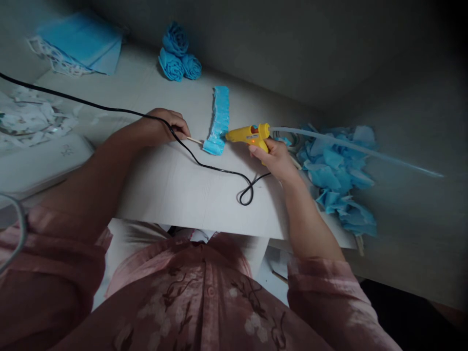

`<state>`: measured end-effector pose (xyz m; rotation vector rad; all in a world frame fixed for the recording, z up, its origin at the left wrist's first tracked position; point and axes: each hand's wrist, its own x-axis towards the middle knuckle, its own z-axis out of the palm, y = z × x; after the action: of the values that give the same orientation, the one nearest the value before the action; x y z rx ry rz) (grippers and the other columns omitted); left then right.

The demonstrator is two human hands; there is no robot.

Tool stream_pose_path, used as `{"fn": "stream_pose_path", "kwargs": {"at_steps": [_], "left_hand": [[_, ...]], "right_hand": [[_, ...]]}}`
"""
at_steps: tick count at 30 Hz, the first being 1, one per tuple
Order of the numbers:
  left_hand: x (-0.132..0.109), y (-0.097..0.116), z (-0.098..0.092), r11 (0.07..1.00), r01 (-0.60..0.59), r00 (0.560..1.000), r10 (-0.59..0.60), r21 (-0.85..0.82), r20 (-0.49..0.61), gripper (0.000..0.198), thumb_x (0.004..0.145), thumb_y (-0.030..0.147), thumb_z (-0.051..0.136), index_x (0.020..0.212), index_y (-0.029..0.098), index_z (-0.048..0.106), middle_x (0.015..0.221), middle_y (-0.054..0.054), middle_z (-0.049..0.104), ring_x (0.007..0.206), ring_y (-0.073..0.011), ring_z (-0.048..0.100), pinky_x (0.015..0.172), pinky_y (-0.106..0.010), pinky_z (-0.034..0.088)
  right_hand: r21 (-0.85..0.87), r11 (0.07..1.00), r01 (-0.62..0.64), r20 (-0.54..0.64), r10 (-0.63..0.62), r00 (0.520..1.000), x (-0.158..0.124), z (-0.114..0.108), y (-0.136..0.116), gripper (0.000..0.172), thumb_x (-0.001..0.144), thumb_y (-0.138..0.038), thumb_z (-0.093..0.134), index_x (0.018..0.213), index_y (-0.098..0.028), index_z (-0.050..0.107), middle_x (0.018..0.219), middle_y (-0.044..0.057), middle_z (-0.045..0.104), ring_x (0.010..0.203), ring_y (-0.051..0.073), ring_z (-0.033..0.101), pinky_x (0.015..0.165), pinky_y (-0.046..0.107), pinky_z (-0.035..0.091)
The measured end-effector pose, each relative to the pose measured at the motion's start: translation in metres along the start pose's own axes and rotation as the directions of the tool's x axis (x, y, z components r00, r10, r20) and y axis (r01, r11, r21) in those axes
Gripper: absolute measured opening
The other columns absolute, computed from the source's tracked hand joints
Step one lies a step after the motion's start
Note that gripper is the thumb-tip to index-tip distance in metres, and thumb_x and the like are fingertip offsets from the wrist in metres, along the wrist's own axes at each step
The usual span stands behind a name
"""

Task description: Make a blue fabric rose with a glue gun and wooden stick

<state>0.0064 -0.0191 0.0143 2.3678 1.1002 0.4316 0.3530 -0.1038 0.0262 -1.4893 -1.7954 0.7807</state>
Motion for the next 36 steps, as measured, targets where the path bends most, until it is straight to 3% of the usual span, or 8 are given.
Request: {"fn": "stream_pose_path", "kwargs": {"at_steps": [9, 15, 19, 25, 32, 36], "left_hand": [[0.004, -0.017, 0.007, 0.999, -0.040, 0.999, 0.040, 0.022, -0.030, 0.054, 0.088, 0.067, 0.057, 0.093, 0.018, 0.079, 0.097, -0.005, 0.076, 0.086, -0.0148, 0.061, 0.083, -0.031, 0.049], [0.001, -0.014, 0.004, 0.999, -0.052, 0.998, 0.052, -0.003, -0.029, 0.050, 0.090, 0.066, 0.058, 0.091, 0.020, 0.078, 0.097, -0.004, 0.077, 0.085, -0.0151, 0.061, 0.081, -0.030, 0.049], [0.000, -0.008, 0.002, 0.999, -0.038, 0.999, 0.038, -0.008, -0.025, 0.055, 0.089, 0.072, 0.058, 0.088, 0.021, 0.078, 0.095, -0.005, 0.078, 0.086, -0.0162, 0.062, 0.081, -0.031, 0.049], [-0.001, -0.003, 0.000, 0.999, -0.022, 1.000, 0.022, 0.032, -0.009, 0.068, 0.089, 0.076, 0.054, 0.099, 0.014, 0.081, 0.103, -0.008, 0.076, 0.091, -0.0177, 0.063, 0.088, -0.034, 0.051], [0.003, -0.021, 0.008, 0.999, -0.029, 0.998, 0.030, 0.016, -0.062, 0.045, 0.086, 0.062, 0.060, 0.097, 0.024, 0.082, 0.097, -0.006, 0.076, 0.094, -0.0229, 0.068, 0.086, -0.030, 0.051], [0.004, -0.021, 0.008, 0.999, 0.029, 0.997, -0.026, 0.038, -0.074, 0.040, 0.084, 0.053, 0.060, 0.100, 0.022, 0.080, 0.096, -0.005, 0.075, 0.090, -0.0228, 0.067, 0.083, -0.029, 0.052]], "right_hand": [[0.006, 1.000, -0.009, 0.051, 0.009, 0.999, 0.002, 0.000, 0.006, 0.045, 0.082, -0.067, 0.074, 0.074, -0.023, 0.065, 0.065, -0.002, 0.052, 0.061, 0.013, 0.041, 0.057, 0.029, 0.030], [0.007, 1.000, -0.025, 0.051, 0.025, 0.998, 0.001, -0.015, 0.006, 0.045, 0.082, -0.064, 0.076, 0.076, -0.020, 0.072, 0.068, -0.001, 0.060, 0.064, 0.013, 0.049, 0.058, 0.028, 0.035], [0.134, 0.990, -0.051, -0.014, 0.054, 0.998, 0.003, -0.012, 0.011, 0.049, 0.082, -0.070, 0.073, 0.082, -0.021, 0.073, 0.073, 0.001, 0.065, 0.064, 0.013, 0.051, 0.058, 0.028, 0.036], [0.351, 0.933, -0.077, -0.060, 0.104, 0.993, 0.008, 0.011, 0.013, 0.056, 0.075, -0.075, 0.075, 0.094, -0.023, 0.074, 0.082, 0.004, 0.074, 0.062, 0.013, 0.049, 0.057, 0.029, 0.039], [0.393, 0.913, -0.109, -0.086, 0.154, 0.984, 0.007, 0.015, 0.010, 0.056, 0.075, -0.077, 0.073, 0.095, -0.025, 0.072, 0.094, 0.006, 0.078, 0.064, 0.014, 0.053, 0.057, 0.030, 0.043], [0.423, 0.901, -0.094, -0.085, 0.142, 0.986, 0.008, 0.015, 0.011, 0.054, 0.076, -0.075, 0.075, 0.096, -0.024, 0.074, 0.093, 0.005, 0.078, 0.064, 0.013, 0.053, 0.059, 0.030, 0.044]]}}
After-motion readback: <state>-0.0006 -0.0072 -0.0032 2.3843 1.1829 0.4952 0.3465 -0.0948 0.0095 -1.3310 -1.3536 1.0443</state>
